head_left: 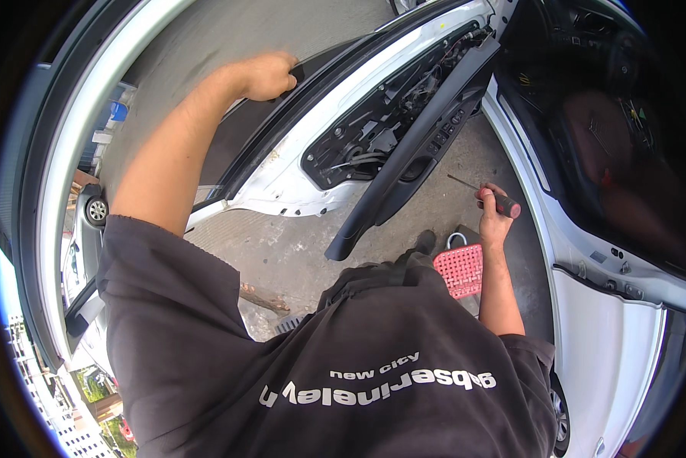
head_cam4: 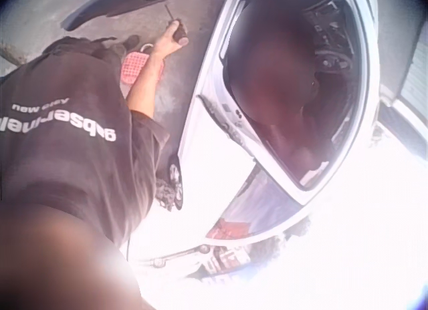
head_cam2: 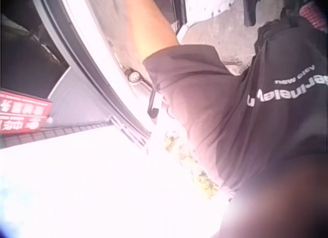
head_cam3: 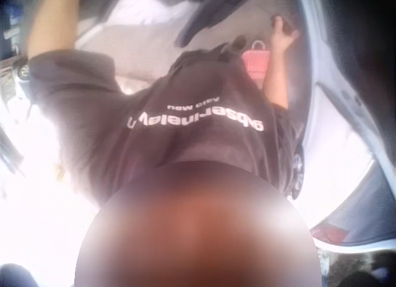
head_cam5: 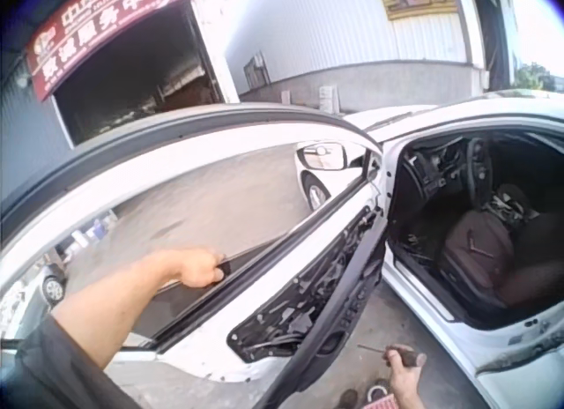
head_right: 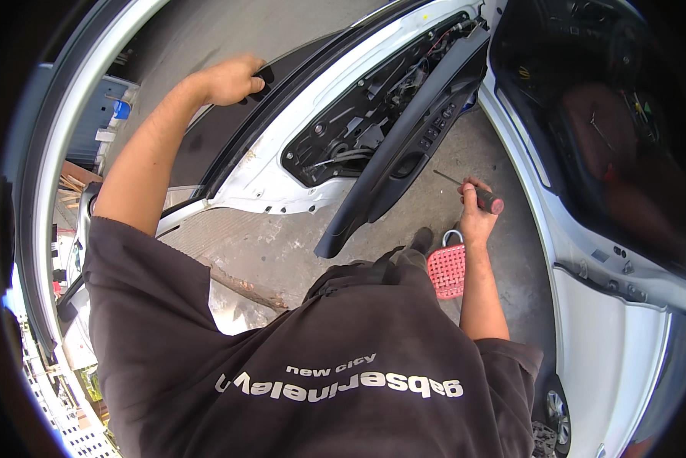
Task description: The person installs a car door panel by aligning it with the door frame, connecting internal wiring, and securing it with a screwdriver. They repeatedly adjust the panel and fasten screws along the edge to ensure proper fit.
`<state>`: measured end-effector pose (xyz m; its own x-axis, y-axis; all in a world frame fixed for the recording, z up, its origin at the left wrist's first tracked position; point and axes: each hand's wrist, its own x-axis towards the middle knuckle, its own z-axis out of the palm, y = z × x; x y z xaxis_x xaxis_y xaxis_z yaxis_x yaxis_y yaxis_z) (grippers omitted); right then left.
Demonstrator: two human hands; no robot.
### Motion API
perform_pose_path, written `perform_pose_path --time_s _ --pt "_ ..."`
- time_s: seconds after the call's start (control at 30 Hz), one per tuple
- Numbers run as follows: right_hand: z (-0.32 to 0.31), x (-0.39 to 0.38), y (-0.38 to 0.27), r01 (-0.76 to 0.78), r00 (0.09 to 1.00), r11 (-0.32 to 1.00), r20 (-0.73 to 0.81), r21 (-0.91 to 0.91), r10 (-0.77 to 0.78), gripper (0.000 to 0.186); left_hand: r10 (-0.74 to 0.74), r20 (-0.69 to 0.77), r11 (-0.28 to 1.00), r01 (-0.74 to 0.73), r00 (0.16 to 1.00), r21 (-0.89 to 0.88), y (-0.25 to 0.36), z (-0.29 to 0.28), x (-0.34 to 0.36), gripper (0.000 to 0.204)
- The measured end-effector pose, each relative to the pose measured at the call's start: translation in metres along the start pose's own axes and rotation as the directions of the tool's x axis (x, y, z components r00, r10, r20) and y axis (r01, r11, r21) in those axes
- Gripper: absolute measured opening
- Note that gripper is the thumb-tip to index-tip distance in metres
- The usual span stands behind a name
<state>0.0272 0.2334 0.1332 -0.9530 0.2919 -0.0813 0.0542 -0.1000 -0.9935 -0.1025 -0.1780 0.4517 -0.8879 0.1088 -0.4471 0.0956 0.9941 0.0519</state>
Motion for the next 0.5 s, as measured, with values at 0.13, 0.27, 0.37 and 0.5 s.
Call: perform_pose_path --time_s 0.13,0.27,0.37,0.5 --pt "-0.068 -0.044 0.027 -0.078 0.977 0.993 -0.203 -0.092 0.058 0.023 0.041 -0.165 0.993 -0.022 0.985 0.112 0.004 0.012 -0.006 0.031" --pt "-0.106 -0.100 0.058 -0.239 0.943 0.940 -0.288 -0.245 0.165 0.026 0.013 -0.277 0.987 0.032 0.961 0.157 0.007 0.023 -0.020 0.030" --pt "-0.111 -0.120 0.064 -0.187 0.969 0.938 -0.212 -0.292 0.127 0.024 0.001 -0.297 0.980 0.058 0.955 0.188 0.009 0.023 -0.028 0.028" --pt "-0.099 -0.113 0.048 -0.207 0.971 0.927 -0.181 -0.311 0.156 0.025 0.008 -0.285 0.981 0.048 0.958 0.190 0.013 0.018 -0.031 0.025"
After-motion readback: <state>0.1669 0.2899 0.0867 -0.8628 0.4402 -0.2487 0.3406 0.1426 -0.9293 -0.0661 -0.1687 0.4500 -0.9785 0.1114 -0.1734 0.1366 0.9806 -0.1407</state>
